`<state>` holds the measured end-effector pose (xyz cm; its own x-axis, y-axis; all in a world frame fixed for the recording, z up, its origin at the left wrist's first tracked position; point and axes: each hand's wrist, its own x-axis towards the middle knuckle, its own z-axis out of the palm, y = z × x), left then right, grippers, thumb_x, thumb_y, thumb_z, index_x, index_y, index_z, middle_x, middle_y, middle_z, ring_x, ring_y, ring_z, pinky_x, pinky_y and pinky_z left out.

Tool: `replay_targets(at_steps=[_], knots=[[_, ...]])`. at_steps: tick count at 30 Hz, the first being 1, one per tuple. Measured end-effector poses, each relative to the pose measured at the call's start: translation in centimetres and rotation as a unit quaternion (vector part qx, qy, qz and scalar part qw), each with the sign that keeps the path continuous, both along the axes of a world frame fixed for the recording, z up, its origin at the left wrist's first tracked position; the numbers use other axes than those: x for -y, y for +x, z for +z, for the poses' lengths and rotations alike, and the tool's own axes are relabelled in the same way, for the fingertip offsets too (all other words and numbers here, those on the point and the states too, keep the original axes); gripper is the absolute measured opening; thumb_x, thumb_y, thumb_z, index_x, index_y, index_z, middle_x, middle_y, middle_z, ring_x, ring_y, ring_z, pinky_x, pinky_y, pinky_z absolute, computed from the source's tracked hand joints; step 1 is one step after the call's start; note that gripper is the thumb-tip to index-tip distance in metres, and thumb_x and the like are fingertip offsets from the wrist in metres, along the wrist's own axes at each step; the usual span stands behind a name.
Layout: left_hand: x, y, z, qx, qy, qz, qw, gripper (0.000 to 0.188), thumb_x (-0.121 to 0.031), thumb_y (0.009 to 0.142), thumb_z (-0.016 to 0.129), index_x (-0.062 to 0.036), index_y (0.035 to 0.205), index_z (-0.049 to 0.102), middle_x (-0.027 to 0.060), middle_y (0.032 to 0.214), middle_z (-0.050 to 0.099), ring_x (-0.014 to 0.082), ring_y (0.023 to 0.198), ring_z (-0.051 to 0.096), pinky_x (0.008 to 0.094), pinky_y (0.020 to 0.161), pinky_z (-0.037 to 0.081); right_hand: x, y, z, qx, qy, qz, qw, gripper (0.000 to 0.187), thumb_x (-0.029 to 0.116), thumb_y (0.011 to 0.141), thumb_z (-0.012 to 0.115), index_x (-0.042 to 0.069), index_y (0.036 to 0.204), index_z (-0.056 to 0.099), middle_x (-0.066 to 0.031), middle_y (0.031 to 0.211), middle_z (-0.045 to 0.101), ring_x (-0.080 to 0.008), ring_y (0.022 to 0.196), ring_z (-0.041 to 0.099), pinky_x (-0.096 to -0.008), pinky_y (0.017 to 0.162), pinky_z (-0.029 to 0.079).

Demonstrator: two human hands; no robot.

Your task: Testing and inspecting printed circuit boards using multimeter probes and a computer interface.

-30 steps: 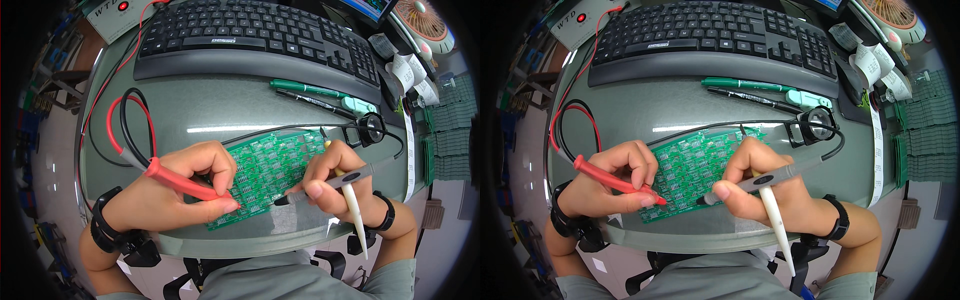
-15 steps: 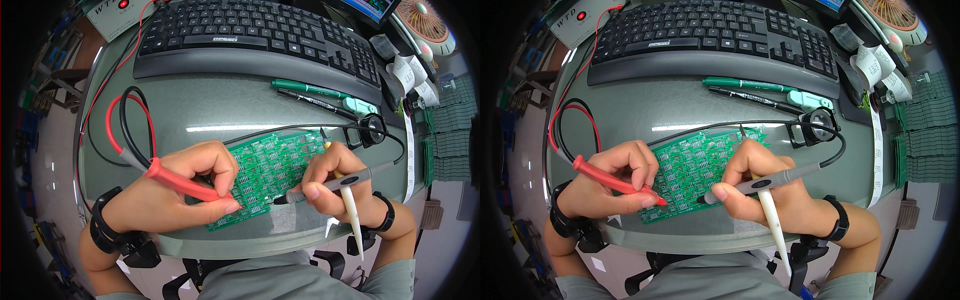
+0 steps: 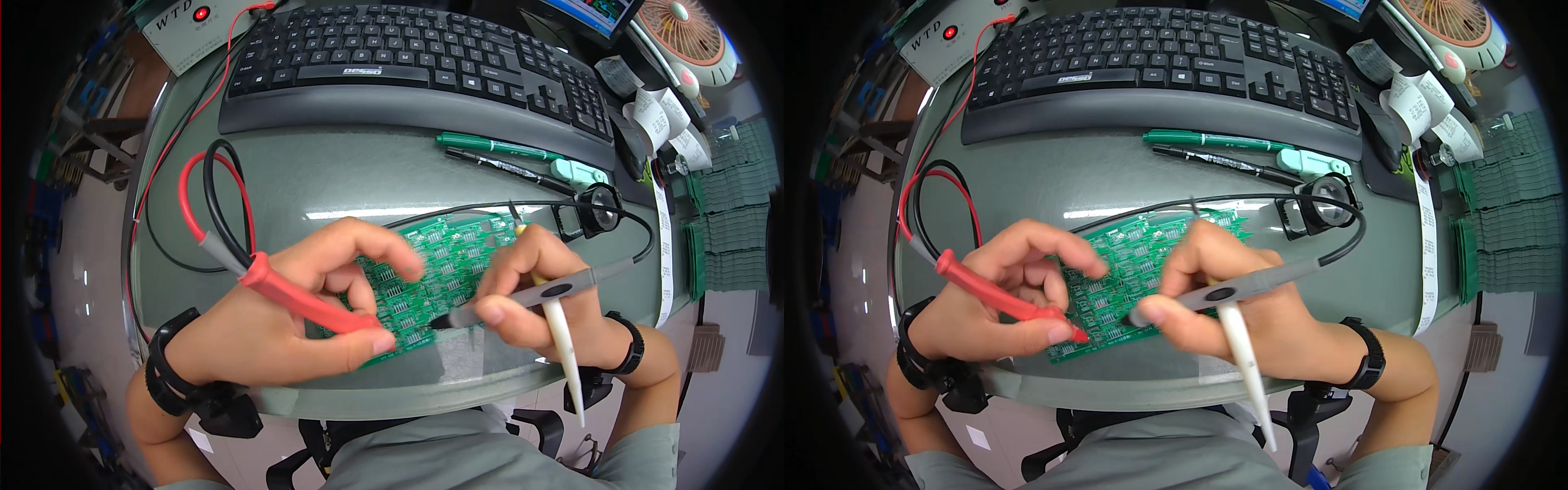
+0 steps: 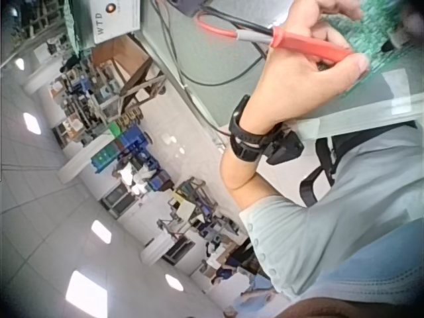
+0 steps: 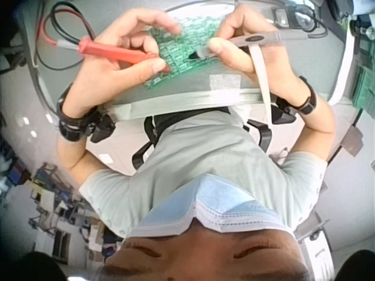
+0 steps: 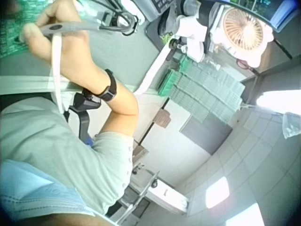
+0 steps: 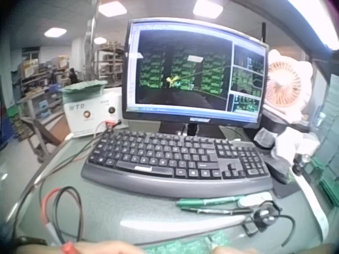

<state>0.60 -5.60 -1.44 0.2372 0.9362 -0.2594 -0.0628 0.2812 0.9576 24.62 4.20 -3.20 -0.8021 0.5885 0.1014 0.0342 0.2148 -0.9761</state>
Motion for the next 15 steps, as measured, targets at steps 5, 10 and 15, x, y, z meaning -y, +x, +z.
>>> replay_targets(at_steps=[5, 10, 15], knots=[[0.2, 0.2, 0.7, -0.069, 0.048, -0.112, 0.99, 0.035, -0.003, 0.08, 0.072, -0.0024, 0.111, 0.056, 0.0071, 0.099, 0.06, 0.008, 0.076, 0.056, 0.0217, 0.066, 0.046, 1.2, -1.4, 2.4, -0.033, -0.107, 0.067, 0.992, 0.06, 0.043, 0.09, 0.064, -0.003, 0.124, 0.049, -0.0107, 0.084, 0.062, -0.0137, 0.072, 0.059, -0.0277, 0.061, 0.047], [-0.2, -1.3, 1.2, 0.096, -0.025, -0.025, 0.995, 0.029, -0.023, 0.091, 0.053, -0.0027, 0.071, 0.058, 0.0108, 0.071, 0.062, 0.0171, 0.075, 0.061, 0.0319, 0.076, 0.047, 0.1, -0.1, 1.9, 0.04, 0.199, 0.131, 0.97, 0.023, 0.02, 0.089, 0.065, 0.001, 0.099, 0.061, -0.0082, 0.08, 0.058, -0.0234, 0.066, 0.057, -0.0333, 0.06, 0.048], [-0.7, -2.0, -0.4, 0.058, 0.129, -0.099, 0.985, 0.032, -0.017, 0.093, 0.041, 0.0002, 0.078, 0.064, 0.0135, 0.091, 0.069, 0.0273, 0.098, 0.063, 0.0442, 0.097, 0.042, 1.8, 0.0, 1.0, 0.043, 0.115, 0.105, 0.987, 0.02, 0.002, 0.077, 0.063, 0.002, 0.096, 0.057, -0.0093, 0.08, 0.059, -0.0229, 0.065, 0.057, -0.0324, 0.057, 0.047]])
